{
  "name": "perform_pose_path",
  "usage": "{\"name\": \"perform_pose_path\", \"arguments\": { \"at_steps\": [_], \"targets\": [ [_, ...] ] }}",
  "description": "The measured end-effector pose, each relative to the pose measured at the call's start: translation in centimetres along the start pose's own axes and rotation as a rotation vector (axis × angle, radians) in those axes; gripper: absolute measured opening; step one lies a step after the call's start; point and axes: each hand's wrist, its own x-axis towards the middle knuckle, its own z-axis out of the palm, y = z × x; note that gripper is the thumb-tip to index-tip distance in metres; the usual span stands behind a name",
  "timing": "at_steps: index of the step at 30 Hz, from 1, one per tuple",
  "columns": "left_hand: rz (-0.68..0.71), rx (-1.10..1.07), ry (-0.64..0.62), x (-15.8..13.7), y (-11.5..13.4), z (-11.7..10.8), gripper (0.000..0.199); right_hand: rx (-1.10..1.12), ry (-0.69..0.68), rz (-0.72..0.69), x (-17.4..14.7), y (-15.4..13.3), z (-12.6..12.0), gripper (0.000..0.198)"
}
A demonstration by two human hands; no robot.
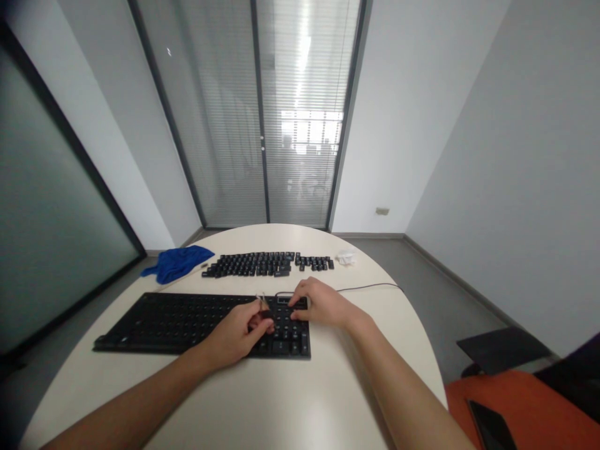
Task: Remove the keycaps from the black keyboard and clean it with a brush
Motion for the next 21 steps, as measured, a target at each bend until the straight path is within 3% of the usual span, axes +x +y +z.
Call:
{"name": "perform_pose_path", "arguments": {
  "at_steps": [7,13,21],
  "targets": [
    [-0.235,-0.406,0.073,1.0,-1.1,0.8,0.025,0.139,-0.137,-0.037,-0.2,-1.7,0.0,0.013],
    [-0.321,-0.508,0.166,1.5,-1.2,0.5,0.037,0.155,-0.096,-0.056,-0.1,-2.7,0.4,0.023],
    [-0.330,-0.506,0.180,1.6,-1.8,0.4,0.040,0.001,-0.089,-0.132,0.3,-3.5,1.0,0.016]
  ]
}}
